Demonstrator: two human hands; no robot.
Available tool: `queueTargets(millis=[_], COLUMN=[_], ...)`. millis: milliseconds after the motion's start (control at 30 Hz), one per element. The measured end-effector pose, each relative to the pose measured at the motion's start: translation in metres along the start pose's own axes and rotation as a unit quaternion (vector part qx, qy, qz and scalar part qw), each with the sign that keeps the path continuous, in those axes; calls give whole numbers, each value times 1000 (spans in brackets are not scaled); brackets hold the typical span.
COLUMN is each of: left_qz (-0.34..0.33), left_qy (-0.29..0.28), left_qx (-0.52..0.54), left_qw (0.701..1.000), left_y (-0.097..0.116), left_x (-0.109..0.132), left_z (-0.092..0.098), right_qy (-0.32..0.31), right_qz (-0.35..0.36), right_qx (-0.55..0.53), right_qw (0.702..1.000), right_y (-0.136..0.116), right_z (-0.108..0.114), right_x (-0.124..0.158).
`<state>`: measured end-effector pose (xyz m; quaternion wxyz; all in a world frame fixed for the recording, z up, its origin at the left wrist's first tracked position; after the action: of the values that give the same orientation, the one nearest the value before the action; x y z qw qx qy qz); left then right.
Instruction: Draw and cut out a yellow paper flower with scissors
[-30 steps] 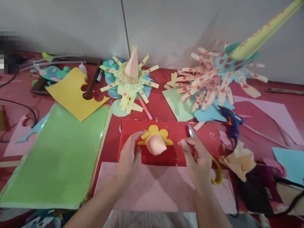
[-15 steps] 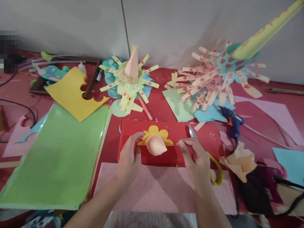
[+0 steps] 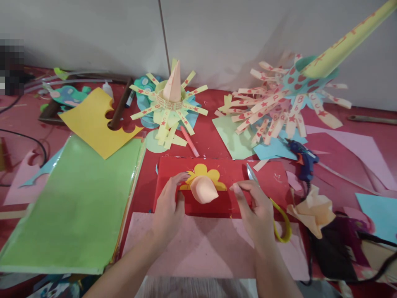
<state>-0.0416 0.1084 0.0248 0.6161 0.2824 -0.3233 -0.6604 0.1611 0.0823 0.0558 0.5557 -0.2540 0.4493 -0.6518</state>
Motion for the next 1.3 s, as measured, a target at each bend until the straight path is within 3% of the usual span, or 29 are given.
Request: queueTargets(millis=[633,800,900,1033,1167,1300], left_qz=[32,36,41,50,44,39], left_qy=[-6,-17,-16,-20,-35,-38], left_qx=[30,35,31,12,2,-10], left_qw=[999,999,999,998,998,998], left_y=[-5,-7,-7,-11,-15,-17], left_x=[-1,-2,-3,-5,-7,-7], left_z=[-3,-5,-5,-6,-10,-12], right_qy=[-23,-71,-155,-272,-313,-326], right_qz=[-61,15,90,134,125,119], right_qx=[-1,10,27,71,136,193], right_qw=[998,997,983,950,932,918], right_y=[16,-10,-28,-30,-19,-13], right_z=[-5,-1,-19,-65,-104,-123], right_x=[-11,-42,-68,-99,-118,-124])
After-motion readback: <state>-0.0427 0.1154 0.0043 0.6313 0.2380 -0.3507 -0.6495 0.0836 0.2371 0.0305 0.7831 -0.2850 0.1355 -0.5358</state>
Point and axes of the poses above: each hand's wrist, its own x-axis away from the middle knuckle, its own z-axis out of the back of the hand, y = z × x, the point moved 6 cm from there along -x, towards the middle knuckle, and after that the axes turned 5 degrees about -x, right-handed, at the moved point
